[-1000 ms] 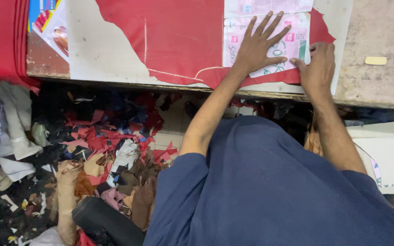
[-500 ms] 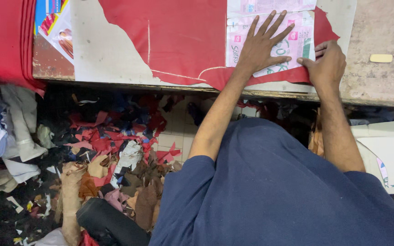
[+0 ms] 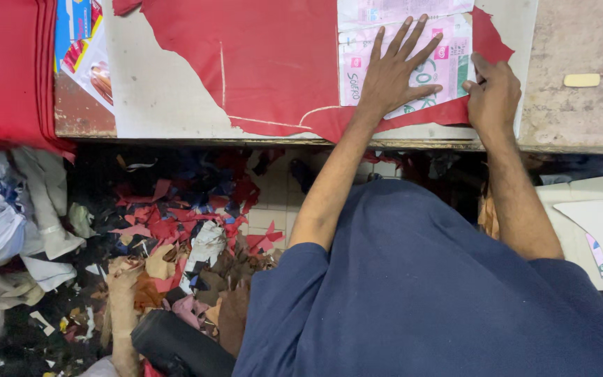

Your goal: The person lays a red fabric sheet on a worktable, places a cardboard pattern on top, and traces its outline with chalk. They then use a utility knife to cut the fabric along the traced lines, remove the pattern, and fold the cut piece.

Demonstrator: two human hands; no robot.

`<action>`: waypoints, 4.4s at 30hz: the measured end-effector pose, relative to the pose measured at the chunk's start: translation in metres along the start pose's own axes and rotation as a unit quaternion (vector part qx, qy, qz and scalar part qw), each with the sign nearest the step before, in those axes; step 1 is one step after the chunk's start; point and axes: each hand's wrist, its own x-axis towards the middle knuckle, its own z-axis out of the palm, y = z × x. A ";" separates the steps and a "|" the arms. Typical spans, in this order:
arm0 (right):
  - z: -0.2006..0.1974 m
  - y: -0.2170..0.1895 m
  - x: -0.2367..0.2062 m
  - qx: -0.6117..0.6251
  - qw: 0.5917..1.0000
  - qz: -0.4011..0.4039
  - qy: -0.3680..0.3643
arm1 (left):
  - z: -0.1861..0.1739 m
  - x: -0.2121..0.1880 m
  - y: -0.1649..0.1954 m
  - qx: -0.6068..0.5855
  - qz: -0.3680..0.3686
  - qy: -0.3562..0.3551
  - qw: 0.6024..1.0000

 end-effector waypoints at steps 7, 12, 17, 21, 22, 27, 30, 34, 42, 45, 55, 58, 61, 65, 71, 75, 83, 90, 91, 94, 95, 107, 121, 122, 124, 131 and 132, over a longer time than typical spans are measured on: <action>-0.004 -0.012 -0.002 -0.043 0.999 -0.014 -0.009 | 0.006 0.003 0.002 -0.007 0.002 0.012 1.000; -0.022 0.006 -0.009 -0.031 0.998 0.047 -0.020 | 0.009 0.006 0.002 -0.017 0.012 0.036 0.999; -0.087 0.080 -0.017 -0.326 0.939 -0.045 0.104 | 0.009 0.006 0.002 -0.027 0.016 0.046 0.998; -0.109 0.111 -0.042 -0.293 0.946 -0.110 0.089 | 0.015 0.008 0.000 -0.041 0.018 0.031 0.999; -0.112 0.113 -0.046 -0.275 0.951 -0.114 0.081 | 0.017 0.009 -0.003 -0.051 0.021 0.032 0.998; -0.123 0.109 -0.038 -0.157 0.985 -0.058 0.028 | 0.024 0.020 -0.021 -0.072 0.088 0.072 0.991; -0.113 0.081 -0.023 -0.019 0.999 -0.039 0.005 | 0.014 0.032 -0.030 -0.013 0.125 0.022 0.992; -0.044 0.009 -0.024 0.098 0.988 -0.088 -0.079 | -0.002 0.040 -0.035 0.056 0.159 -0.074 0.983; 0.025 -0.067 -0.031 0.037 0.948 -0.286 -0.133 | 0.001 0.035 -0.030 0.123 0.181 -0.053 0.974; 0.027 -0.070 -0.032 0.034 0.945 -0.307 -0.110 | 0.009 0.037 -0.026 0.117 0.175 -0.066 0.975; -0.004 0.004 -0.014 -0.098 0.935 -0.319 -0.117 | 0.031 0.035 0.005 0.080 0.157 -0.088 0.980; -0.047 0.057 0.001 -0.146 0.936 -0.308 -0.089 | 0.035 0.033 0.010 0.067 0.148 -0.099 0.982; -0.090 0.088 0.011 -0.201 0.938 -0.283 -0.025 | 0.034 0.030 0.017 0.081 0.140 -0.134 0.978; -0.102 0.074 -0.010 -0.146 0.969 -0.197 0.020 | 0.019 0.029 0.018 0.111 0.173 -0.077 0.976; -0.017 -0.051 -0.047 0.114 0.980 -0.116 -0.116 | -0.012 0.048 -0.027 0.054 0.299 -0.046 0.952; 0.016 -0.096 -0.050 0.126 0.977 -0.121 -0.120 | -0.013 0.056 -0.042 0.035 0.355 0.043 0.933; 0.037 -0.101 -0.070 0.155 0.981 -0.065 -0.095 | -0.005 0.048 -0.045 -0.075 0.308 0.075 0.945; 0.044 -0.104 -0.057 0.118 0.984 -0.102 -0.089 | -0.018 0.038 -0.053 -0.105 0.305 0.044 0.945; 0.044 -0.104 -0.052 0.107 0.984 -0.109 -0.092 | -0.020 0.037 -0.052 -0.111 0.309 0.051 0.943; 0.049 -0.103 -0.035 0.063 0.975 -0.173 -0.121 | -0.028 0.033 -0.048 -0.111 0.280 0.013 0.953; 0.053 -0.104 -0.028 0.047 0.970 -0.207 -0.122 | -0.030 0.032 -0.047 -0.108 0.264 -0.009 0.958; 0.087 -0.136 0.000 0.066 0.915 -0.358 -0.173 | -0.044 0.035 -0.051 -0.148 0.221 -0.059 0.962; 0.022 -0.099 -0.004 -0.025 0.927 -0.279 -0.250 | -0.042 0.022 -0.050 -0.168 0.172 -0.084 0.967; 0.019 -0.103 -0.007 -0.023 0.933 -0.247 -0.259 | -0.039 0.022 -0.050 -0.187 0.175 -0.065 0.964; 0.014 -0.111 -0.015 -0.019 0.944 -0.182 -0.276 | -0.033 0.022 -0.051 -0.145 0.231 -0.005 0.962; -0.031 -0.091 -0.031 0.074 0.976 -0.089 -0.185 | -0.011 0.023 -0.049 -0.054 0.199 -0.002 0.979; -0.039 -0.081 -0.028 0.066 0.986 -0.099 -0.113 | -0.006 0.022 -0.047 -0.047 0.191 -0.007 0.980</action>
